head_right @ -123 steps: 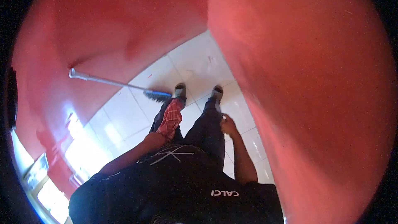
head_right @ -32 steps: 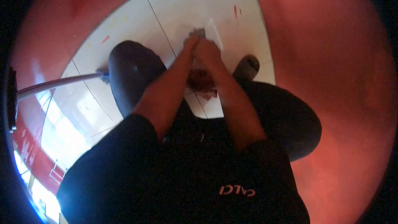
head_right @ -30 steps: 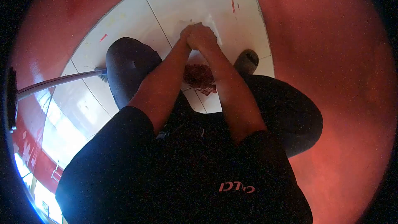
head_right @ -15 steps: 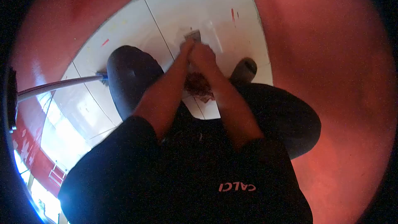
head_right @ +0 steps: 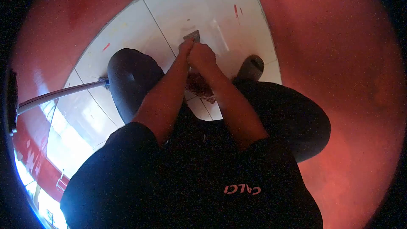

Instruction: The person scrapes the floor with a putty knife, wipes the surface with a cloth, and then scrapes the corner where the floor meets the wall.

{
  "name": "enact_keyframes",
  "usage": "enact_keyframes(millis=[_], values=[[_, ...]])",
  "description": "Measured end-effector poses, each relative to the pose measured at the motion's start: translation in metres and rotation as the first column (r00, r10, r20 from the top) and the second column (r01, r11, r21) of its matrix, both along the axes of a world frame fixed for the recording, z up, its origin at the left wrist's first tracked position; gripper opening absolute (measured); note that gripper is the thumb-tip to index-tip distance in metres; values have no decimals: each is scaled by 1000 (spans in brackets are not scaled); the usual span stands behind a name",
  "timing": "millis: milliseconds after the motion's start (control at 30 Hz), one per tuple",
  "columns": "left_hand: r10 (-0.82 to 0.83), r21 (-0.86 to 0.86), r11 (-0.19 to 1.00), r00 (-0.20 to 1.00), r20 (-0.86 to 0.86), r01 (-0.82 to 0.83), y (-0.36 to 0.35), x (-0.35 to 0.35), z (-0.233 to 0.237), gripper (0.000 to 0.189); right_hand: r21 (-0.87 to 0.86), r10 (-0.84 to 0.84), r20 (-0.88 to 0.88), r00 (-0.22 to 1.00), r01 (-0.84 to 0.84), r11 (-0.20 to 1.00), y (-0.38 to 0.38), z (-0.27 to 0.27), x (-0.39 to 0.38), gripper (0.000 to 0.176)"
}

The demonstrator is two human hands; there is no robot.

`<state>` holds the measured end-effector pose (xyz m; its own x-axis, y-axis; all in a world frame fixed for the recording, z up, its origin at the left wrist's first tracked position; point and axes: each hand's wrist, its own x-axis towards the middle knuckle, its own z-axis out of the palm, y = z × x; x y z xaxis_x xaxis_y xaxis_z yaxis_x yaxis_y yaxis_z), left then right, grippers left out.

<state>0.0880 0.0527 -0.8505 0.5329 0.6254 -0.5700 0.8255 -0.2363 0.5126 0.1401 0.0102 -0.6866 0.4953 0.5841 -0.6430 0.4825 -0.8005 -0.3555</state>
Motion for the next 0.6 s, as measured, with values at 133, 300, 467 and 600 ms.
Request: enact_keyframes(millis=[133, 300, 467, 600], values=[[-76, -161, 985, 991, -111, 57, 29, 0, -13, 32, -77, 59, -52, 997, -63, 995, 14, -4, 10, 32], [59, -142, 988, 996, -70, -68, 5, -12, -73, 33, -55, 21, -2, 1000, -21, 998, 13, 23, -9, 33], [470, -418, 803, 883, 4, -426, 44, -5, -25, 31, -54, 68, -39, 997, -70, 996, 37, -4, 5, 33], [70, -113, 992, 995, 68, -62, 30, -23, -11, 30, -60, 96, -47, 994, -98, 993, 29, 6, -2, 31]])
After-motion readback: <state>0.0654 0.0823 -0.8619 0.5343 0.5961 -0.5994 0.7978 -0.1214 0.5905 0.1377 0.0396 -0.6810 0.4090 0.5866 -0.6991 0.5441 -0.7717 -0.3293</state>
